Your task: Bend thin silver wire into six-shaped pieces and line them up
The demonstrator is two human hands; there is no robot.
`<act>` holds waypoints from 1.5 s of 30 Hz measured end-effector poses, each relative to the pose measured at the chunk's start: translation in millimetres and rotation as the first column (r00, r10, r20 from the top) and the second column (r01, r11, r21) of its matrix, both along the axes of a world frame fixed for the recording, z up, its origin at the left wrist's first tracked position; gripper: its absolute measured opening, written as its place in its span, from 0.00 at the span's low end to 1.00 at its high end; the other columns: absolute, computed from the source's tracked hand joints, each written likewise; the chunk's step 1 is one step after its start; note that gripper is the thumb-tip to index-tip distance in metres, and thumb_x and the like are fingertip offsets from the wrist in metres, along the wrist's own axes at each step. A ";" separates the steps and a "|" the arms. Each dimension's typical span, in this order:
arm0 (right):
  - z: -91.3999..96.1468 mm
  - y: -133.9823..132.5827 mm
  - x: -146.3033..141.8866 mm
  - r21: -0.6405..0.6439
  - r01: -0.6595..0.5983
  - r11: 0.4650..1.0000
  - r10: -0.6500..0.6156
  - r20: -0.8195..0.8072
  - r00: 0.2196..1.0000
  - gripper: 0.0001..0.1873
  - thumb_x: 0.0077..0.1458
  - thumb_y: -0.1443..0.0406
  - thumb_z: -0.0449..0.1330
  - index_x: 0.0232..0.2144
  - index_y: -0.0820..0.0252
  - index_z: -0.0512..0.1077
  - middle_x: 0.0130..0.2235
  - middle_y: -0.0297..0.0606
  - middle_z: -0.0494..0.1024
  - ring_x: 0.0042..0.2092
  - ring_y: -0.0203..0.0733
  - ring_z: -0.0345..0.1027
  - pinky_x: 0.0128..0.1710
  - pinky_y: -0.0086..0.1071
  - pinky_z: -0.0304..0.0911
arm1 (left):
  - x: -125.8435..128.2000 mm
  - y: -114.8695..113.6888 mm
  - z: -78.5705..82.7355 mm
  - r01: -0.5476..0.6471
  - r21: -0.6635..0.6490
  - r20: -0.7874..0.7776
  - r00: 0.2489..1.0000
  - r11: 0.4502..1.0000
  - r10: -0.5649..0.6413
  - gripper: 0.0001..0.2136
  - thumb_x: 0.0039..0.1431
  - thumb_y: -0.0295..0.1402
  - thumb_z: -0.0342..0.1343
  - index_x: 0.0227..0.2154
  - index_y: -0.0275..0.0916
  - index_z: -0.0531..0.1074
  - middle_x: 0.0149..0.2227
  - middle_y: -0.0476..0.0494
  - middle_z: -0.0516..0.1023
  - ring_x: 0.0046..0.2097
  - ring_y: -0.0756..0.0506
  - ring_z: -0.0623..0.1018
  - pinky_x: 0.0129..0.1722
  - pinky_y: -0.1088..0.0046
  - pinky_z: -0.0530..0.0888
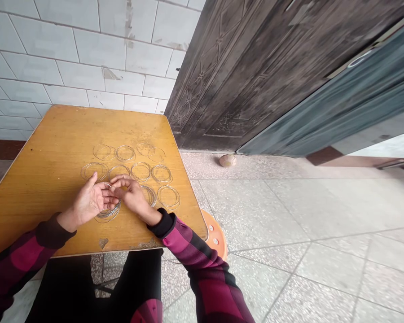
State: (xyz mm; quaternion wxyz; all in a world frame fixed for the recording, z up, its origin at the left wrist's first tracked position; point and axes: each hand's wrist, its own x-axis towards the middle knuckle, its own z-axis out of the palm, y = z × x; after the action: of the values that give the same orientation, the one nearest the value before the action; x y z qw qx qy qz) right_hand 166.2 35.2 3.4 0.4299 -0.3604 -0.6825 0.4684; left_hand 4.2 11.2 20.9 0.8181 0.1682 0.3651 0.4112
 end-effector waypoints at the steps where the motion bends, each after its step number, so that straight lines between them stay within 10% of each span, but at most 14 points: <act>1: -2.3 0.0 -1.7 -0.063 -0.002 0.998 -0.001 -0.051 0.999 0.08 0.54 0.62 0.62 0.25 0.60 0.73 0.44 0.41 0.76 0.47 0.42 0.71 0.52 0.40 0.64 | -0.1 0.0 0.3 -0.003 -0.004 -0.005 1.000 1.000 0.003 0.30 0.65 0.54 0.38 0.29 0.32 0.72 0.28 0.35 0.78 0.28 0.43 0.79 0.30 0.68 0.73; 22: -3.2 -10.5 -18.1 -0.572 -0.102 0.814 -0.243 -0.493 0.835 0.07 0.39 0.65 0.70 0.22 0.60 0.75 0.28 0.31 0.73 0.30 0.32 0.64 0.33 0.28 0.60 | 6.8 -1.0 11.1 -0.040 -0.044 -0.049 0.998 0.998 0.038 0.27 0.68 0.48 0.37 0.29 0.32 0.72 0.28 0.35 0.79 0.31 0.43 0.81 0.33 0.68 0.76; 38: 9.6 12.0 7.1 -0.345 -0.124 0.930 0.026 -0.276 0.961 0.11 0.46 0.58 0.70 0.25 0.59 0.76 0.29 0.32 0.75 0.32 0.33 0.65 0.36 0.30 0.61 | -2.3 -1.3 7.5 -0.005 0.031 0.008 1.000 0.999 0.005 0.25 0.67 0.48 0.43 0.37 0.30 0.75 0.36 0.32 0.81 0.38 0.40 0.81 0.40 0.63 0.76; 45: 11.7 20.2 16.7 -0.434 -0.215 0.875 0.061 -0.343 0.937 0.15 0.50 0.52 0.67 0.29 0.58 0.79 0.34 0.36 0.78 0.36 0.34 0.69 0.43 0.32 0.64 | -4.0 -1.8 9.8 0.017 0.022 0.044 0.999 1.000 -0.018 0.25 0.67 0.47 0.40 0.35 0.31 0.74 0.37 0.30 0.81 0.38 0.39 0.81 0.38 0.61 0.76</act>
State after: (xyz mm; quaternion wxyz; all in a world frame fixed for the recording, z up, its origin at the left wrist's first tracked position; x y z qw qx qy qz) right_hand 182.9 55.5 15.1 0.4004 -0.3220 -0.4960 0.7000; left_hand 0.3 9.5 30.7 0.8276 0.1713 0.3410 0.4116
